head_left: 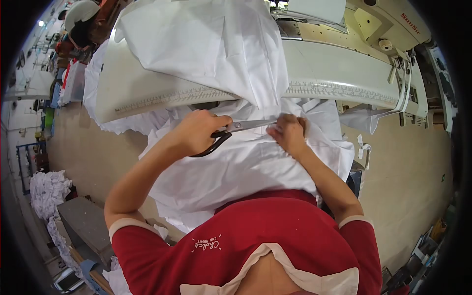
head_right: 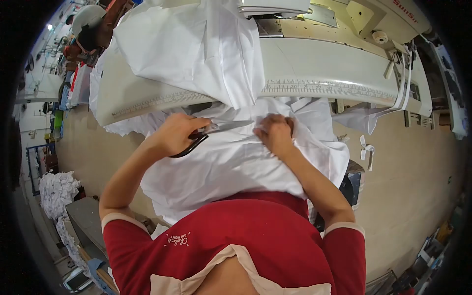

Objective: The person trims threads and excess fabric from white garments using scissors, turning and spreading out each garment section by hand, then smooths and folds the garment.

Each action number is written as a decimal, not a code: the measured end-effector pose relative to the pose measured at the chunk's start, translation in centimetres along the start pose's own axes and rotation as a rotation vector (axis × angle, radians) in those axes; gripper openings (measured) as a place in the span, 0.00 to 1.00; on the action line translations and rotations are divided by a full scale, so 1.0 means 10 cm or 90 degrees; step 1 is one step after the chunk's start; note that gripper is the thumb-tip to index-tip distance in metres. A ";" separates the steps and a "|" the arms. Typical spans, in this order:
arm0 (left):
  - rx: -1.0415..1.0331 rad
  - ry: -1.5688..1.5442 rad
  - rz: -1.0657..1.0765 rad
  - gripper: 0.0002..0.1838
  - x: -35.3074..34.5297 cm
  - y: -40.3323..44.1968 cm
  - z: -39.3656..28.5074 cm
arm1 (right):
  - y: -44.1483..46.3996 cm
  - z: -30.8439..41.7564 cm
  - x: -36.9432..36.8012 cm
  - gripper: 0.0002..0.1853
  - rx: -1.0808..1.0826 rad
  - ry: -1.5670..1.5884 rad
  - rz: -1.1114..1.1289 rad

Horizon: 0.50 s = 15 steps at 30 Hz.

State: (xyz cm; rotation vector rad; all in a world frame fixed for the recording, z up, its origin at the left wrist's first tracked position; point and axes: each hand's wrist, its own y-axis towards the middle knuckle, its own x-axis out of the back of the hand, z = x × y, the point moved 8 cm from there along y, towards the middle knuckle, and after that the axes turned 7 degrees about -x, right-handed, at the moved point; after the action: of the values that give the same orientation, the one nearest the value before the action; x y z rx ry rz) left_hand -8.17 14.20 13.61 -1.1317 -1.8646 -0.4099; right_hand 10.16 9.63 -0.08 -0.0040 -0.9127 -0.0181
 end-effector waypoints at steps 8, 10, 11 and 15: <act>0.041 0.328 -0.403 0.21 1.17 -0.19 0.79 | 0.05 0.23 0.28 0.12 0.147 -0.098 -0.110; 0.050 0.262 -0.454 0.21 1.27 -0.23 0.98 | -0.07 0.52 0.63 0.13 0.187 -0.060 -0.110; 0.054 0.228 -0.479 0.21 1.30 -0.27 1.05 | -0.10 0.63 0.77 0.14 0.171 -0.014 -0.061; 0.112 0.272 -0.523 0.19 1.17 -0.74 0.99 | 0.31 1.23 1.51 0.21 0.332 0.015 -0.236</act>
State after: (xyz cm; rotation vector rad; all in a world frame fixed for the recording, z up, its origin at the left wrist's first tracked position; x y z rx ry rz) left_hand -21.61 23.09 18.92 -0.0895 -1.8512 -0.8472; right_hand 9.74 12.70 19.43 0.6496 -0.8624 -0.1239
